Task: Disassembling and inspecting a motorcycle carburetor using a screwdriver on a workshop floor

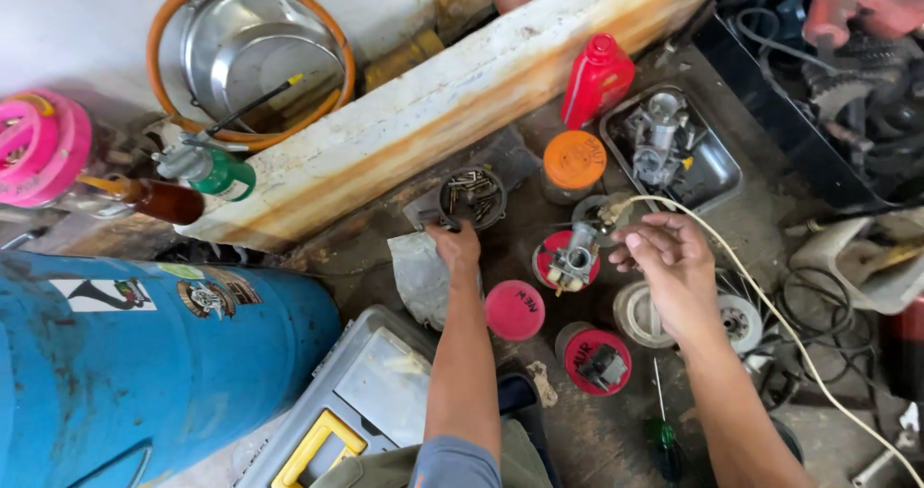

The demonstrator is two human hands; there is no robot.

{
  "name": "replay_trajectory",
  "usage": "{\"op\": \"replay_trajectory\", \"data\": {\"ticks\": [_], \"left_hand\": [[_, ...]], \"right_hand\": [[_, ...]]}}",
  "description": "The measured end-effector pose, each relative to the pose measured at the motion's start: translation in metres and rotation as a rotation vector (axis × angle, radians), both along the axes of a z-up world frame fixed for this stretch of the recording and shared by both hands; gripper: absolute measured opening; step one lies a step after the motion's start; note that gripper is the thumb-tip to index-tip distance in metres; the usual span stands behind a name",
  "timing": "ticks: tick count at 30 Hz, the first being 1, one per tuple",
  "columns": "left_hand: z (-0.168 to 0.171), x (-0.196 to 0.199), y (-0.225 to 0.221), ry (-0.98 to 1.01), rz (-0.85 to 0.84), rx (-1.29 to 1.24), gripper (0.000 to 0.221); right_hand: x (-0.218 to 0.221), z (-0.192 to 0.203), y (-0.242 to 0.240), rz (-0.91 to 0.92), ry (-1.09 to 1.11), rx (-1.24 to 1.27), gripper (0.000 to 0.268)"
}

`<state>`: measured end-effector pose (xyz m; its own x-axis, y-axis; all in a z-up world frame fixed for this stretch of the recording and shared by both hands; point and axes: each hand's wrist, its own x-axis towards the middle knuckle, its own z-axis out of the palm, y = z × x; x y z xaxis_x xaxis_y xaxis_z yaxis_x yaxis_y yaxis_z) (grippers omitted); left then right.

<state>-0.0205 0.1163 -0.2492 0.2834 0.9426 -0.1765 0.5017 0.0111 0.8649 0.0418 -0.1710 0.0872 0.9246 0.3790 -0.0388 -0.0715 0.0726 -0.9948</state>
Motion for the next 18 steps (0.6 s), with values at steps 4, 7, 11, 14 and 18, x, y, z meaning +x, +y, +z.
{"op": "replay_trajectory", "data": {"ticks": [4, 7, 11, 14, 18], "left_hand": [[0.033, -0.006, -0.009, -0.046, 0.057, 0.013, 0.056], [0.055, -0.008, -0.007, 0.027, -0.028, -0.023, 0.053], [0.061, 0.002, -0.009, 0.104, -0.084, -0.013, 0.051], [0.051, 0.01, -0.011, 0.119, -0.097, -0.015, 0.049], [0.016, 0.018, -0.011, 0.197, -0.072, -0.022, 0.051]], "right_hand": [[0.0, 0.007, -0.013, 0.003, -0.026, 0.019, 0.033], [0.001, 0.007, -0.021, -0.009, -0.035, 0.041, 0.032], [-0.002, 0.012, -0.024, -0.009, -0.046, 0.029, 0.031], [-0.004, 0.014, -0.026, -0.012, -0.05, 0.012, 0.031], [-0.006, 0.011, -0.03, -0.037, -0.025, 0.037, 0.033]]}}
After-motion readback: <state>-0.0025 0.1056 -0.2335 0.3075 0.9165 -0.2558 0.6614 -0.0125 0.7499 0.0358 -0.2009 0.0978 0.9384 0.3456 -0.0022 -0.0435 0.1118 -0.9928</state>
